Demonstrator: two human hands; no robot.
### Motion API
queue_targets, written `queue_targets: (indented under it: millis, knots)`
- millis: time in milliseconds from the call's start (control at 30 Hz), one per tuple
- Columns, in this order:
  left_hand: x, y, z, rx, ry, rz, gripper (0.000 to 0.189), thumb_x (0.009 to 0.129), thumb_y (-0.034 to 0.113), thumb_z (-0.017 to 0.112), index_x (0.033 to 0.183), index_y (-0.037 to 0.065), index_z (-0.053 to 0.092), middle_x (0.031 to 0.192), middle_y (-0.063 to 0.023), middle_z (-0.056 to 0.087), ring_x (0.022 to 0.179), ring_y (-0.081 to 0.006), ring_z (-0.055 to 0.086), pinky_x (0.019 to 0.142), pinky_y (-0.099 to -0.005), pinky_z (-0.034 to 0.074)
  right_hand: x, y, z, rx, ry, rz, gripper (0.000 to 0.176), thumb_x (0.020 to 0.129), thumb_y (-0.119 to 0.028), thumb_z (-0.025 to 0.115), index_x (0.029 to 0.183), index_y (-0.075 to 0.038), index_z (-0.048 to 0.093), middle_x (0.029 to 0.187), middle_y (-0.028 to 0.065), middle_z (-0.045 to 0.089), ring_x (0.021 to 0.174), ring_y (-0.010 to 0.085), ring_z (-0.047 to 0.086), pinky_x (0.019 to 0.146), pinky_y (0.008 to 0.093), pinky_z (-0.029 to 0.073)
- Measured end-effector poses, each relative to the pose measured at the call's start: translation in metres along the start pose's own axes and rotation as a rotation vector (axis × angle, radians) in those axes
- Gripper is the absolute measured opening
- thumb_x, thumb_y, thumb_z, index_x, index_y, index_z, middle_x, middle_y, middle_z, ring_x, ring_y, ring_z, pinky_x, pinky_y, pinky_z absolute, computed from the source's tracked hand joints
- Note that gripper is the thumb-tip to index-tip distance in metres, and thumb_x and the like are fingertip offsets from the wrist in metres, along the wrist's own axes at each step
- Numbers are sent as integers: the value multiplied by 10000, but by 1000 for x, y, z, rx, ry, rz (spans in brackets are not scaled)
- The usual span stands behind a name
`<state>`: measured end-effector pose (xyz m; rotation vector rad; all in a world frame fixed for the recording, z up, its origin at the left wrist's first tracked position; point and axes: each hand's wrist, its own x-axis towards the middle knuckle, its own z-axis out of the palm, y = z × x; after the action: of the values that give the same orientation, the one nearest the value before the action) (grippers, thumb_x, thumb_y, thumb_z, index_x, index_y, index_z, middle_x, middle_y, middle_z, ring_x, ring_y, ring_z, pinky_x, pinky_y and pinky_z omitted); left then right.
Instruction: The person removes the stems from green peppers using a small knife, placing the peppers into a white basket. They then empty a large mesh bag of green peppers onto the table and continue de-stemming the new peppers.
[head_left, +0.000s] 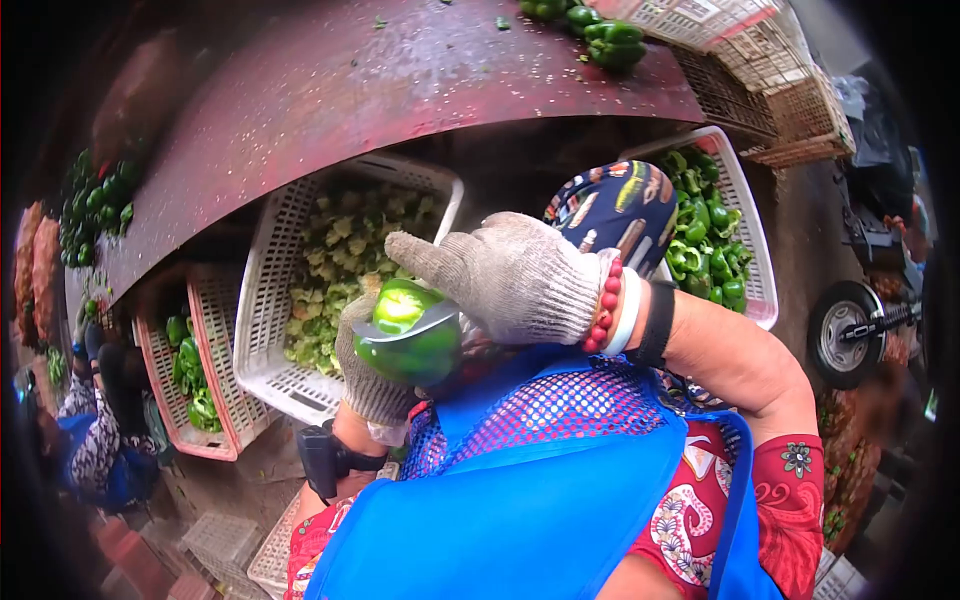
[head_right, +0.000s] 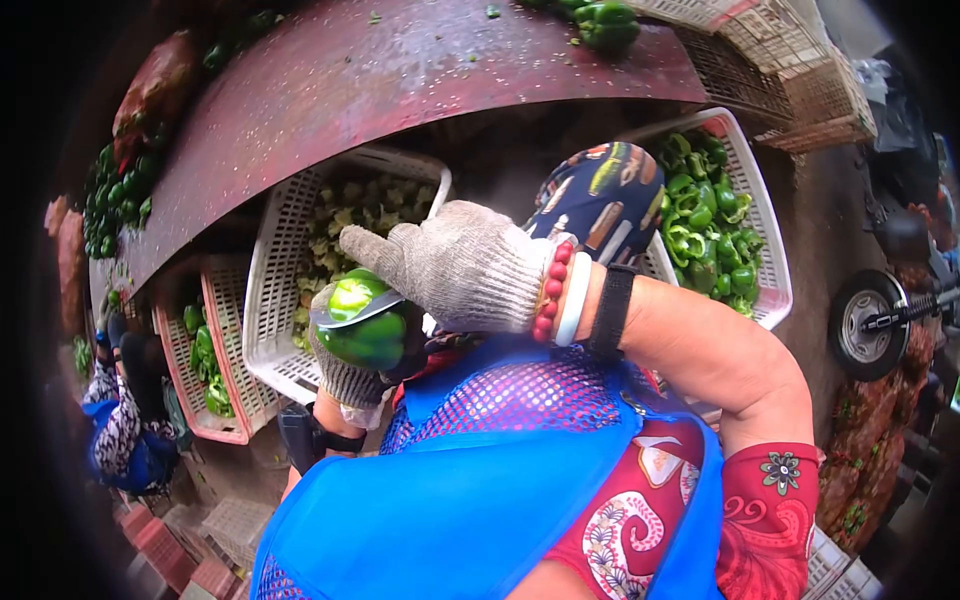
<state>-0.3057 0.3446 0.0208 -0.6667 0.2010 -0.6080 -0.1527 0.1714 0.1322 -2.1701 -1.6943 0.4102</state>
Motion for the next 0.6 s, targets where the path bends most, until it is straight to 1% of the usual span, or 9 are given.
queue_targets:
  millis: [67,167,300,400,433,500,533,567,600]
  knots:
    - [-14,-10,2,432,230,420,318,990,343,561,1081,46,627,766,-148,658,572,-226,609,508,-324,486,22,6,2,-18,-93,43,750,866,-278,766,1522,-91,456,948,137,745,752,364,738,676,441,587]
    - [-18,-25,17,667,257,508,598,986,580,425,1164,34,591,796,-207,630,484,-251,519,437,-354,428,50,13,6,-132,-144,16,659,941,-196,675,1541,-82,426,1004,161,732,867,343,760,728,444,616]
    - [-34,-23,11,643,298,612,705,967,673,365,1136,27,591,747,-195,601,451,-241,466,419,-367,389,66,-9,22,-30,-169,-139,667,908,-125,704,1516,-72,435,1061,157,745,946,357,761,776,455,611]
    - [-37,-26,12,683,315,657,767,951,727,333,1118,24,590,718,-183,581,426,-234,424,402,-369,358,80,5,12,71,-343,51,627,919,-109,680,1501,-72,450,1109,169,750,978,365,759,777,462,609]
    - [-37,-24,12,588,263,622,767,956,722,319,1112,25,599,711,-175,579,437,-228,409,430,-371,377,82,9,12,-58,-387,126,602,932,-102,652,1501,-70,459,1123,176,751,981,362,759,781,465,609]
    - [-42,-16,0,626,269,666,779,952,728,305,1108,25,603,712,-181,585,430,-211,382,436,-369,374,78,19,28,-50,-320,188,702,881,-101,705,1529,-90,436,1081,191,749,938,376,754,771,468,603]
    - [-41,-13,0,662,259,661,723,954,697,362,1099,34,613,727,-181,605,458,-215,432,455,-370,399,75,23,32,-22,-252,201,788,847,-108,744,1559,-112,406,1064,199,746,903,392,748,773,472,597]
    - [-41,-10,1,699,249,656,668,955,665,419,1090,43,623,742,-181,624,485,-219,481,473,-371,424,70,25,35,-4,-242,188,741,850,-118,742,1524,-74,438,1058,194,749,915,376,754,758,464,601]
    - [-42,-8,-1,1080,504,759,618,947,628,470,1094,50,633,759,-175,643,532,-228,529,503,-377,449,64,21,34,14,-235,175,698,853,-129,740,1490,-36,471,1051,188,752,926,360,760,744,455,606]
